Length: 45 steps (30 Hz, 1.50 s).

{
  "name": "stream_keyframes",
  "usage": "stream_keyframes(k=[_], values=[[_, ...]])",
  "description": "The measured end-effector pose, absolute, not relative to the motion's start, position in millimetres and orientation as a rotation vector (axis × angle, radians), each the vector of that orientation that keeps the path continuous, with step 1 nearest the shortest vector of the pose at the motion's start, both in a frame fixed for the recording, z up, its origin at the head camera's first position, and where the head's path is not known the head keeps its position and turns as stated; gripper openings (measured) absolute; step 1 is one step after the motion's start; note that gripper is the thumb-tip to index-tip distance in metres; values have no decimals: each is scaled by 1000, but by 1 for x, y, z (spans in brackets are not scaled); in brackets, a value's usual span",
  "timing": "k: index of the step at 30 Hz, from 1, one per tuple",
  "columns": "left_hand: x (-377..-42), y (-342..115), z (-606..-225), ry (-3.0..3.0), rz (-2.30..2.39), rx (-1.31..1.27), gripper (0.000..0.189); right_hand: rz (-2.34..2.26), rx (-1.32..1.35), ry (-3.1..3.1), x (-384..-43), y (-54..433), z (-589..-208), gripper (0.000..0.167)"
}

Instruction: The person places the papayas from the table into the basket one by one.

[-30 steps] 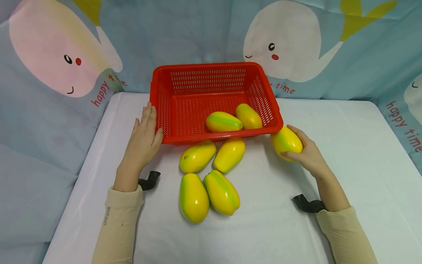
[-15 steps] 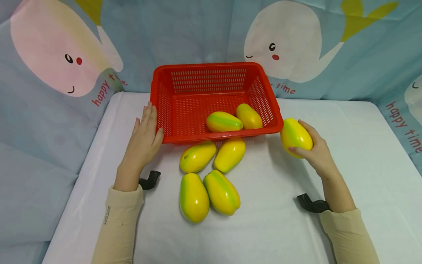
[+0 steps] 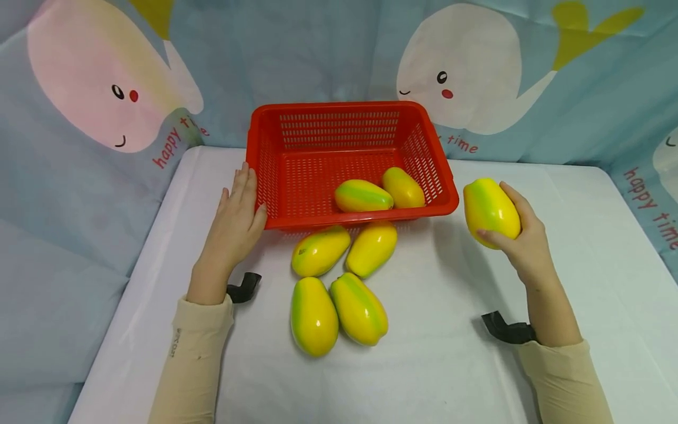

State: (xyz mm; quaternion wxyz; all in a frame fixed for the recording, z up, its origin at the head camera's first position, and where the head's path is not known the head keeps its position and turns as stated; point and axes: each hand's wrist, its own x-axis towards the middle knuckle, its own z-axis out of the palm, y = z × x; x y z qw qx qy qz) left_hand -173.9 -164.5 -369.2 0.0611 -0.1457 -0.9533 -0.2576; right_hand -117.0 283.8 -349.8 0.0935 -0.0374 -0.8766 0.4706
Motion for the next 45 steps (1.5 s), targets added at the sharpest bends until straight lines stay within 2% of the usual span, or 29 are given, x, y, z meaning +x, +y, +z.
stream_keyframes(k=[17, 27, 45], values=[[-172, -166, -364, -2907, -688, -443, 58, 1446, 147, -2521, -131, 250, -318, 80], [-174, -168, -361, -2890, -649, -446, 55, 1492, 295, -2549, -141, 224, -310, 81], [-172, -165, -362, -2888, -691, -400, 60, 1588, 459, -2583, -164, 178, -311, 80]])
